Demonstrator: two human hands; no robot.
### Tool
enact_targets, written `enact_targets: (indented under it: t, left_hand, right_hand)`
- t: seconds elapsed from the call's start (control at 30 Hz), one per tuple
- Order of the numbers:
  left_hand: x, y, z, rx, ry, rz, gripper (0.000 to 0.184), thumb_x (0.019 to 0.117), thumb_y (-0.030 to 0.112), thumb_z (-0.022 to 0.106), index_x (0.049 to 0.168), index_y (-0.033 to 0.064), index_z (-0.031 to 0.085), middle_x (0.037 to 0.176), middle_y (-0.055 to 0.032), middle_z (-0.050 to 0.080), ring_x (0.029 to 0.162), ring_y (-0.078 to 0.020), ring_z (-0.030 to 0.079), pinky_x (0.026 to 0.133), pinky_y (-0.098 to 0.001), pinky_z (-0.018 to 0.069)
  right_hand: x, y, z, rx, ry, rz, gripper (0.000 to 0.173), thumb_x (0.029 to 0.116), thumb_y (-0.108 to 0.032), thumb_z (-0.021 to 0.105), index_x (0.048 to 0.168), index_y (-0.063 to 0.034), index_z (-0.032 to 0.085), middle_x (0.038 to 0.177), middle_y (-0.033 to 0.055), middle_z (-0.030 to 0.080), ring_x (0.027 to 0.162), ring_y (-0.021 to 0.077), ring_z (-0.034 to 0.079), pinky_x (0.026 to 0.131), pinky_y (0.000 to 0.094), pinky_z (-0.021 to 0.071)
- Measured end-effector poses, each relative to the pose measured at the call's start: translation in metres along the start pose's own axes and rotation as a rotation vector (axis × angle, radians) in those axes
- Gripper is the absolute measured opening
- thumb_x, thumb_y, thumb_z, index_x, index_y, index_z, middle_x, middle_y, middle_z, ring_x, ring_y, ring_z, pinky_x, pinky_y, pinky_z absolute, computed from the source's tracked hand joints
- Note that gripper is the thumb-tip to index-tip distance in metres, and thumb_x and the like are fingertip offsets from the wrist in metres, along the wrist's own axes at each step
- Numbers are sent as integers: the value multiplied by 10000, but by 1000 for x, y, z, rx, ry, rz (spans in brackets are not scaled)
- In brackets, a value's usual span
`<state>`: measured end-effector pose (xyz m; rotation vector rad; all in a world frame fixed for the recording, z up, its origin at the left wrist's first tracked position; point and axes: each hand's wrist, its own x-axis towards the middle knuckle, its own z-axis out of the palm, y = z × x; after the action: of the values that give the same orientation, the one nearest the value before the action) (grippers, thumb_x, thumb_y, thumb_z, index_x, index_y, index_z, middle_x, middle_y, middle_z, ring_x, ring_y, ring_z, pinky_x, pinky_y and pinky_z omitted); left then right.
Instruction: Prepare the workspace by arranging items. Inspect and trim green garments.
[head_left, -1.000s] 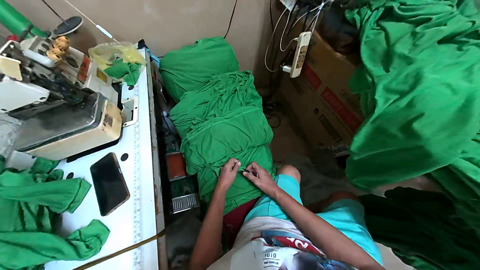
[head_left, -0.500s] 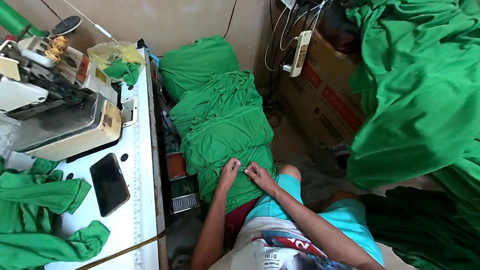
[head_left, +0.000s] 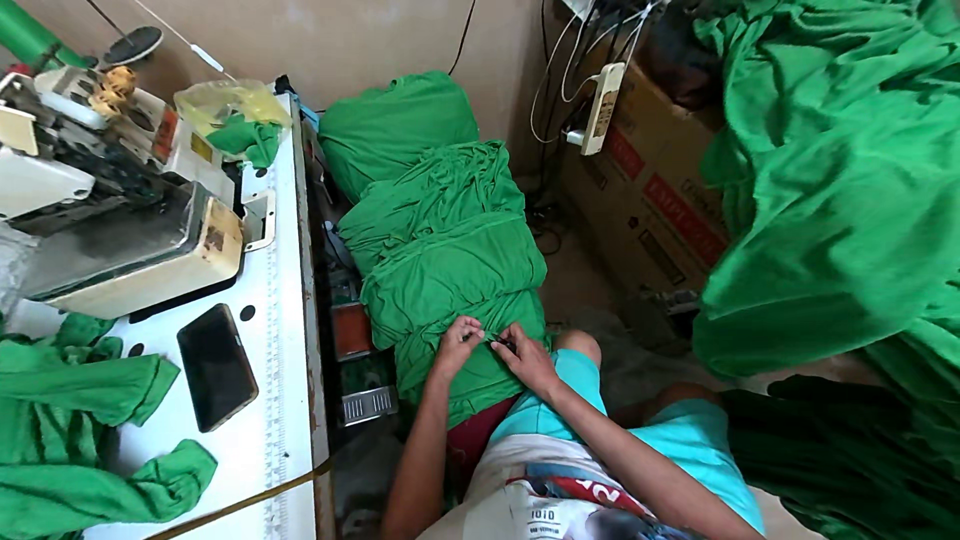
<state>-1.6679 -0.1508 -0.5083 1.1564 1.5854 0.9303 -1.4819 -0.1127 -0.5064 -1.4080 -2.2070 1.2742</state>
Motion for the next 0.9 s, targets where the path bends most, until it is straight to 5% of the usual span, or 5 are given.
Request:
enact_targets:
  t: [0.9]
  left_hand:
    - [-4, -1, 2, -68, 29, -12, 300, 1014, 108, 586, 1267, -51, 557, 1072, -127, 710, 999, -143, 668, 921, -340, 530]
  right_hand:
    - [1, -5, 3, -35, 5, -11, 426, 1042, -388, 557, 1282, -36, 571, 1009, 165, 705, 932, 342, 701, 850, 542, 545]
